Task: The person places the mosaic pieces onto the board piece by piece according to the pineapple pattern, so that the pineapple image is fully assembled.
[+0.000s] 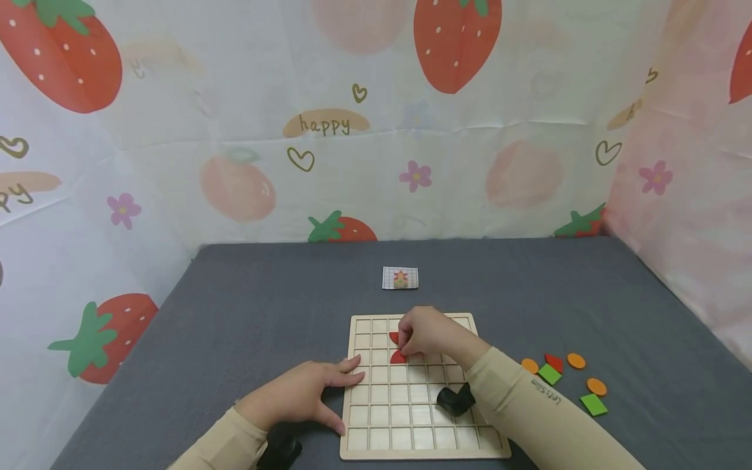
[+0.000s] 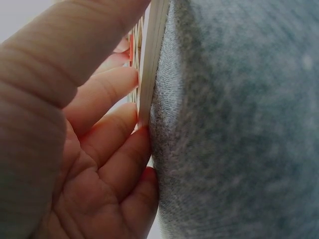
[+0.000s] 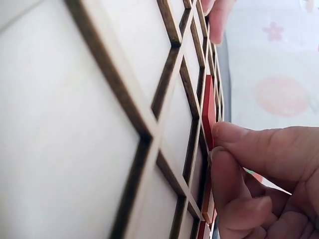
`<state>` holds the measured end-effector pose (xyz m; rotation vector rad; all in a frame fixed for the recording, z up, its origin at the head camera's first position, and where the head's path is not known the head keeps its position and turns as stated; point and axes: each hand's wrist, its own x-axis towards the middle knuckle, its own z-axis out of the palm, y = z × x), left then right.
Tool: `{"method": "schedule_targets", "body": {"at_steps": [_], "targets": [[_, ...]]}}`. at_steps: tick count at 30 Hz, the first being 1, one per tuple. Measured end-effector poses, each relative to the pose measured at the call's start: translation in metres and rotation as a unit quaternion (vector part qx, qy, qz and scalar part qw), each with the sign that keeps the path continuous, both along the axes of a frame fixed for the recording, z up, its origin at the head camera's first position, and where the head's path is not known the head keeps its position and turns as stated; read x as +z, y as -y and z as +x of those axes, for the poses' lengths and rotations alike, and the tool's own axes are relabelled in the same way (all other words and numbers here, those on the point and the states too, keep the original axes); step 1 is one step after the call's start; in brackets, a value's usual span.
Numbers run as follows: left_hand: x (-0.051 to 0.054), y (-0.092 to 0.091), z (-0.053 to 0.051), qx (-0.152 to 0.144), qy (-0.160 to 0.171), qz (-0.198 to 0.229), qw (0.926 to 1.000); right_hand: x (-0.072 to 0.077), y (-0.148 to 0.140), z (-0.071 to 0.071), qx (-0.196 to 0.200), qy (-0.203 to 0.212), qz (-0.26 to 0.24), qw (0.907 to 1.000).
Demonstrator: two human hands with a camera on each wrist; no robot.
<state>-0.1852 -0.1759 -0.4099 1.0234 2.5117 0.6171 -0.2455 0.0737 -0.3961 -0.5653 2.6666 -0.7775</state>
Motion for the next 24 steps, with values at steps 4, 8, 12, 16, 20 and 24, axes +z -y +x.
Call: {"method": "schedule_targets", "body": {"at_steps": [4,8,12,16,20,24], "targets": [[0.000,0.000,0.000,0.000,0.002,0.002,1.0000,0.000,-0.001,-0.001,0.005,0.000,0.002,1.0000],[0.000,0.001,0.000,0.000,0.005,0.005,1.0000,0.001,-0.006,-0.001,-0.002,0.016,-0.017,0.9997],[0.000,0.001,0.000,0.001,0.005,0.005,1.0000,0.005,-0.016,-0.002,-0.014,0.037,-0.056,0.9976],[0.000,0.001,0.000,0.002,0.006,0.001,1.0000,0.011,-0.029,-0.002,-0.026,0.064,-0.091,0.9934],[-0.001,0.001,0.000,0.002,0.002,-0.001,1.0000,0.015,-0.043,-0.003,-0.044,0.077,-0.105,0.9905],[-0.003,0.001,-0.001,0.000,-0.004,-0.001,1.0000,0.020,-0.060,-0.002,-0.052,0.080,-0.117,0.9884]]}}
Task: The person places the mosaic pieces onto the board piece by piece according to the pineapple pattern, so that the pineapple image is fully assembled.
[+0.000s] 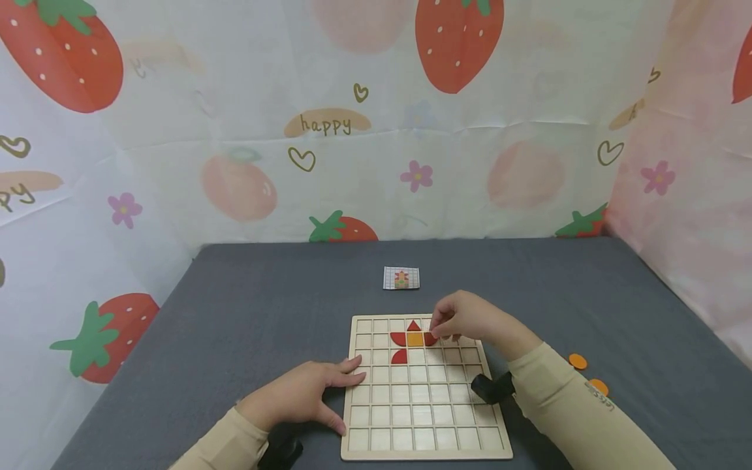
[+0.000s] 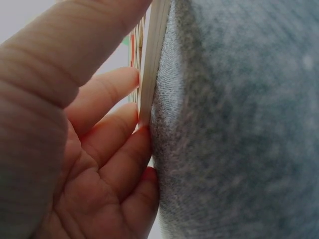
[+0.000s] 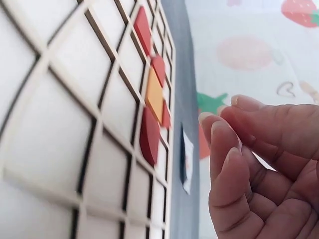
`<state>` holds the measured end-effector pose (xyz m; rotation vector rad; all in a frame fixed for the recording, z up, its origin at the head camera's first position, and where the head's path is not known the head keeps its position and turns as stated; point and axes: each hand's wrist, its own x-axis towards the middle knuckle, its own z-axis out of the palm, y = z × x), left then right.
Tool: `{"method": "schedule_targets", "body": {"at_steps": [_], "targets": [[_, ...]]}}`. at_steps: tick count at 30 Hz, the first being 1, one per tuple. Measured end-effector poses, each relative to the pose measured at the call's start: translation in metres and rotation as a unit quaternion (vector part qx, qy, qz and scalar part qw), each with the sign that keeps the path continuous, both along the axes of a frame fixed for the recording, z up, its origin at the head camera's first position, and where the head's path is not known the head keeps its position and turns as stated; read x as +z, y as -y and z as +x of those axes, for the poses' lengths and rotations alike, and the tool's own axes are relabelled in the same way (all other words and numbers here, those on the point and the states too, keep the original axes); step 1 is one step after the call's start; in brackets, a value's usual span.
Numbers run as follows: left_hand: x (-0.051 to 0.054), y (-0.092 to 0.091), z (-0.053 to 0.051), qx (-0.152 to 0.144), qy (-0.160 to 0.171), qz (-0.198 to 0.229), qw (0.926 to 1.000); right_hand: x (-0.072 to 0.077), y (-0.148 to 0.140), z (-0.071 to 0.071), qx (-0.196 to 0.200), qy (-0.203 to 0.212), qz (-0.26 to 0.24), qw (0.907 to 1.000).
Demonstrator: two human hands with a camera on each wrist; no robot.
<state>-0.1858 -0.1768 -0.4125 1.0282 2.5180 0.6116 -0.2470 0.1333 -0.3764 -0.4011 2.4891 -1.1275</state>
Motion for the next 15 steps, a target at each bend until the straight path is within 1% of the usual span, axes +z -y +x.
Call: {"method": "schedule_targets", "body": {"at_steps": [3,9,15], "targets": [[0.000,0.000,0.000,0.001,-0.001,0.001,1.0000,0.005,-0.012,0.002,0.001,0.001,-0.011,0.9999],[0.001,0.000,0.001,0.001,-0.003,-0.001,1.0000,0.015,-0.036,0.007,0.001,0.005,-0.002,1.0000],[0.003,0.000,0.002,0.001,-0.007,-0.003,1.0000,0.015,-0.060,0.008,-0.004,0.005,0.012,0.9999]]}}
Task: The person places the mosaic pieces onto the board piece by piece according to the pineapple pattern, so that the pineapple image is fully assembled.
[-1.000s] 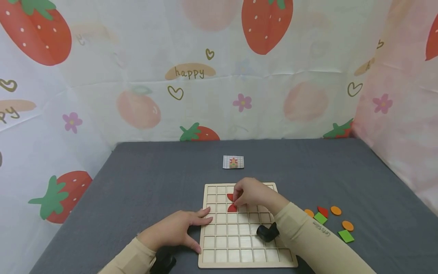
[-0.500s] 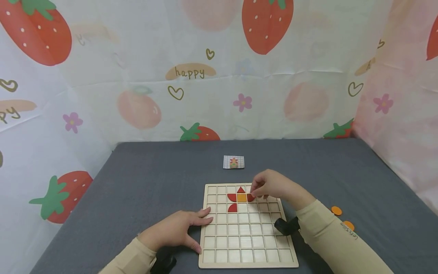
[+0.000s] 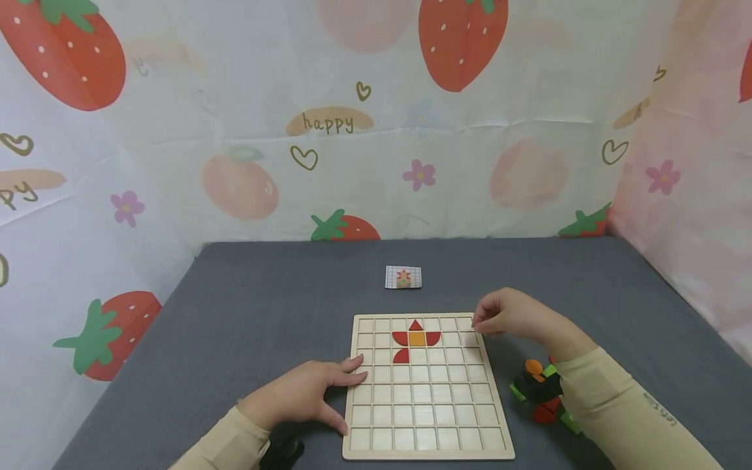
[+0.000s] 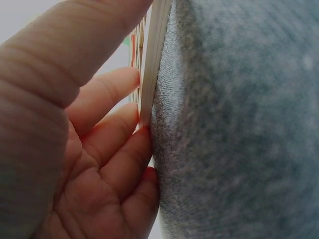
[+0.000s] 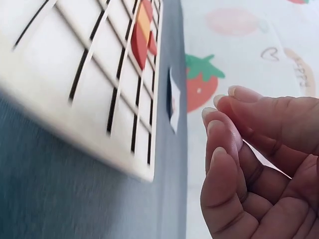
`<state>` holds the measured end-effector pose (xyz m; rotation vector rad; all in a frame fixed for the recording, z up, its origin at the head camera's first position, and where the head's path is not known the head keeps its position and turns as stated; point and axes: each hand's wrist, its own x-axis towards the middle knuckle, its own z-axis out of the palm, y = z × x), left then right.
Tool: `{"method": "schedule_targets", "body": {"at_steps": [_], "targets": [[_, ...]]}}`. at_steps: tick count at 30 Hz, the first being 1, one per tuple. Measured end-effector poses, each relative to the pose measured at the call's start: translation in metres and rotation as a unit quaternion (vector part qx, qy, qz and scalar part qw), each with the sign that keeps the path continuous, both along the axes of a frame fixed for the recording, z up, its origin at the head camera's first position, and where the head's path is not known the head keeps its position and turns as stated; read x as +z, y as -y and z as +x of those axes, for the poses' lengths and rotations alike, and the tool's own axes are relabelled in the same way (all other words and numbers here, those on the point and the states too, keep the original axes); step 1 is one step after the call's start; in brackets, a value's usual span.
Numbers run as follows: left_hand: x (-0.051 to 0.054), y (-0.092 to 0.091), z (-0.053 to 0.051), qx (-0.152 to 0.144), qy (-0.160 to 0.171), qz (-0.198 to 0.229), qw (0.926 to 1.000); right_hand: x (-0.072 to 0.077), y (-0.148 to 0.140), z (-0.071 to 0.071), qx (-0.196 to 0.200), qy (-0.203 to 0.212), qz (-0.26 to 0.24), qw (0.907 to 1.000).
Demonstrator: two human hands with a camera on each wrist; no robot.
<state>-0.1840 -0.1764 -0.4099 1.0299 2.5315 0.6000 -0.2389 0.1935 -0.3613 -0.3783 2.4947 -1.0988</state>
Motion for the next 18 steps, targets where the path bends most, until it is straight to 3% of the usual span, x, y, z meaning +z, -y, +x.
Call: {"method": "schedule_targets", "body": {"at_steps": [18], "targets": [[-0.002,0.001,-0.001,0.003,0.014,0.000,0.9999,-0.015,-0.064,0.014,0.051,0.021,0.023,0.9982]]}}
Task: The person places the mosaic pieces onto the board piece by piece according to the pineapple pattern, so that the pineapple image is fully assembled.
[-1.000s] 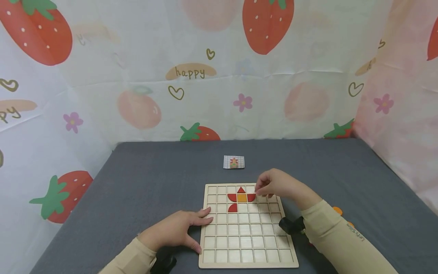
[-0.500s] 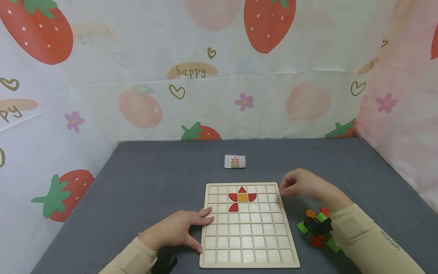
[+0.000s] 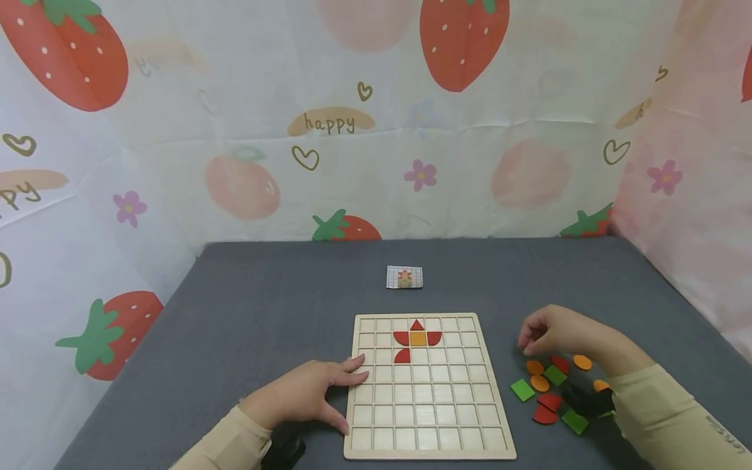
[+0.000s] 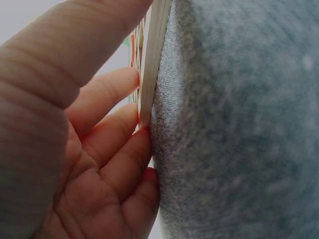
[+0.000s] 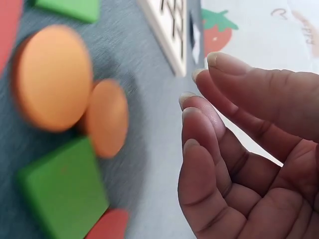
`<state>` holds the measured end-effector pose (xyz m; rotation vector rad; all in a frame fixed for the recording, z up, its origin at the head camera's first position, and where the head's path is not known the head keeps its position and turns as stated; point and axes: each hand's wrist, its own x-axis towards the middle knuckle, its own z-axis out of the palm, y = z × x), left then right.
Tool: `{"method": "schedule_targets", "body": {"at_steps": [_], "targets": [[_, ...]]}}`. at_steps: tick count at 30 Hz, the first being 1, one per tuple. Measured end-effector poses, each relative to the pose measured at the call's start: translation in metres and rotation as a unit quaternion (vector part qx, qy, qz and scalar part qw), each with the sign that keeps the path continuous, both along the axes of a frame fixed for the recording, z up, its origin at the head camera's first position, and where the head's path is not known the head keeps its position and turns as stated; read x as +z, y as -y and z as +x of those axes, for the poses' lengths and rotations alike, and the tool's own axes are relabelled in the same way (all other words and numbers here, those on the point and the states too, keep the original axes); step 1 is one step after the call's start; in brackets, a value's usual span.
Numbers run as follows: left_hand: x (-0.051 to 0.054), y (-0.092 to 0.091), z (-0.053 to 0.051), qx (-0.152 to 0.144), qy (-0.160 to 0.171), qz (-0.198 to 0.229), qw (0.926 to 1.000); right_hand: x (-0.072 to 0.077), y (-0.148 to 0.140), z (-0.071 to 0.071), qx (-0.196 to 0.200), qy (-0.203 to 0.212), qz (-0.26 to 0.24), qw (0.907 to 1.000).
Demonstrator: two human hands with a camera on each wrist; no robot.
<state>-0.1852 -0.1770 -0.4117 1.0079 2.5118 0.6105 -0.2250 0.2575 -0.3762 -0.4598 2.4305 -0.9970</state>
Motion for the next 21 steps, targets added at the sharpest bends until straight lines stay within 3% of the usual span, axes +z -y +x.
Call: {"method": "schedule_targets", "body": {"at_steps": [11,21], "targets": [[-0.002,0.000,0.000,0.001,0.000,0.001,1.0000,-0.010,-0.009,0.003,0.019,0.042,-0.014,0.9988],[0.000,0.000,0.001,0.001,0.005,0.003,1.0000,-0.012,-0.006,0.002,0.040,0.042,0.042,0.9974]]}}
